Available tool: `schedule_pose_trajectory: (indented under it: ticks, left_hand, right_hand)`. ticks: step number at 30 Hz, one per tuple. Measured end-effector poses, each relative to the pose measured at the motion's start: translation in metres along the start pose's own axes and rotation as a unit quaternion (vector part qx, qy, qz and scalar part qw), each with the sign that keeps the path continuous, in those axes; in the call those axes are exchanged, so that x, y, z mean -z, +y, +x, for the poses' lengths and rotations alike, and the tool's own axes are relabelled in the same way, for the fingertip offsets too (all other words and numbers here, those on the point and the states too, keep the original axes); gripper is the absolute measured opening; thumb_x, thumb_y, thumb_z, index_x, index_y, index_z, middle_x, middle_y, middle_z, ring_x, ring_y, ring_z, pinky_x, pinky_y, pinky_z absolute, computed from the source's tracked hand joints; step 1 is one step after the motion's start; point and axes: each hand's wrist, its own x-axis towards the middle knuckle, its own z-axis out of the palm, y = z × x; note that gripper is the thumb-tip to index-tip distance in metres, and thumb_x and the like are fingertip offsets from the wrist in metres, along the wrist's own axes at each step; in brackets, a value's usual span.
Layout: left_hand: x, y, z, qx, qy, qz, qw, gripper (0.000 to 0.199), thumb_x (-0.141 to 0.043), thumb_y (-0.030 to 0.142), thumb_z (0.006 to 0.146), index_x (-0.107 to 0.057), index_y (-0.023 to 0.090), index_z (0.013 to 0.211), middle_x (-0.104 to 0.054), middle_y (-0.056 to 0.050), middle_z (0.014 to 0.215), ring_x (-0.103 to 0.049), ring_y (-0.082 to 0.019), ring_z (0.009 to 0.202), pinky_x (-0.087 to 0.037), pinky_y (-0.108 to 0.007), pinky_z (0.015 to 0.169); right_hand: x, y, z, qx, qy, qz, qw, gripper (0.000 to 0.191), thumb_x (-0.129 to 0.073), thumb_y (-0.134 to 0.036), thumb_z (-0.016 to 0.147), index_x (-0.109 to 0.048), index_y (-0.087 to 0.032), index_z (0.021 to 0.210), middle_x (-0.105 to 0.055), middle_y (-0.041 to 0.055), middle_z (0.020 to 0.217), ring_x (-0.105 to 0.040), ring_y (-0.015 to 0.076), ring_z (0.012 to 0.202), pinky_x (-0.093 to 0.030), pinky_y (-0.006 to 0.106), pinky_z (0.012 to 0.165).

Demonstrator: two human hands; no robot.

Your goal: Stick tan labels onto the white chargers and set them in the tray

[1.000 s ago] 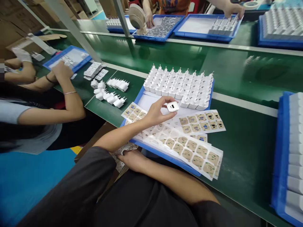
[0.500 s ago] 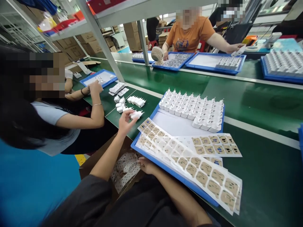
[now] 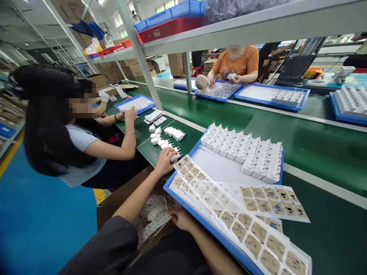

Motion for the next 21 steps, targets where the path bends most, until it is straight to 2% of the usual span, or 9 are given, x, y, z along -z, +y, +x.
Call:
schedule_pose_trajectory:
  ticks: [4, 8, 12, 17, 21]
  left_hand:
    - [0.0, -0.001, 0.004, 0.001, -0.019, 0.029, 0.999, 0.032, -0.058, 0.017, 0.084, -0.063, 0.023, 0.115, -0.062, -0.008, 0.127, -0.05, -0.027, 0.128, -0.033, -0.048, 0.114]
    - [0.001, -0.008, 0.007, 0.019, -0.026, 0.043, 0.999, 0.031, -0.055, 0.016, 0.086, -0.062, 0.024, 0.115, -0.064, -0.006, 0.127, -0.051, -0.024, 0.127, -0.031, -0.048, 0.115]
    - [0.001, -0.011, 0.009, 0.044, -0.026, 0.052, 0.997, 0.03, -0.058, 0.018, 0.086, -0.063, 0.024, 0.115, -0.064, -0.007, 0.128, -0.051, -0.026, 0.128, -0.031, -0.05, 0.115]
    - [0.001, -0.006, 0.014, 0.077, -0.028, 0.064, 0.995, 0.028, -0.06, 0.019, 0.085, -0.065, 0.025, 0.113, -0.064, -0.007, 0.126, -0.052, -0.027, 0.126, -0.033, -0.05, 0.113]
    - [0.015, -0.018, 0.037, 0.146, -0.022, 0.084, 0.985, 0.03, -0.06, 0.034, 0.089, -0.063, 0.024, 0.117, -0.062, -0.009, 0.128, -0.054, -0.026, 0.123, -0.039, -0.044, 0.109]
  right_hand:
    - [0.003, -0.005, -0.001, -0.02, -0.038, -0.009, 0.999, 0.01, -0.064, -0.022, 0.09, -0.067, -0.018, 0.099, -0.07, 0.0037, 0.1, -0.068, 0.0193, 0.094, -0.054, 0.038, 0.087]
    - [0.007, -0.009, -0.002, -0.023, -0.034, -0.003, 0.999, 0.022, -0.055, -0.012, 0.079, -0.067, -0.027, 0.091, -0.072, 0.0036, 0.097, -0.071, 0.0264, 0.094, -0.054, 0.042, 0.087]
    - [0.009, -0.01, -0.003, -0.012, -0.023, 0.006, 1.0, 0.024, -0.053, -0.014, 0.072, -0.065, -0.031, 0.086, -0.073, 0.0041, 0.094, -0.071, 0.0323, 0.099, -0.054, 0.045, 0.089]
    - [0.011, -0.014, -0.003, -0.013, -0.019, 0.01, 1.0, 0.021, -0.052, -0.017, 0.069, -0.06, -0.032, 0.082, -0.071, 0.003, 0.092, -0.071, 0.0329, 0.101, -0.054, 0.046, 0.09]
    - [0.013, -0.018, -0.003, -0.023, -0.022, 0.007, 0.999, 0.016, -0.05, -0.02, 0.07, -0.056, -0.032, 0.079, -0.069, 0.0006, 0.09, -0.072, 0.0313, 0.101, -0.054, 0.044, 0.09]
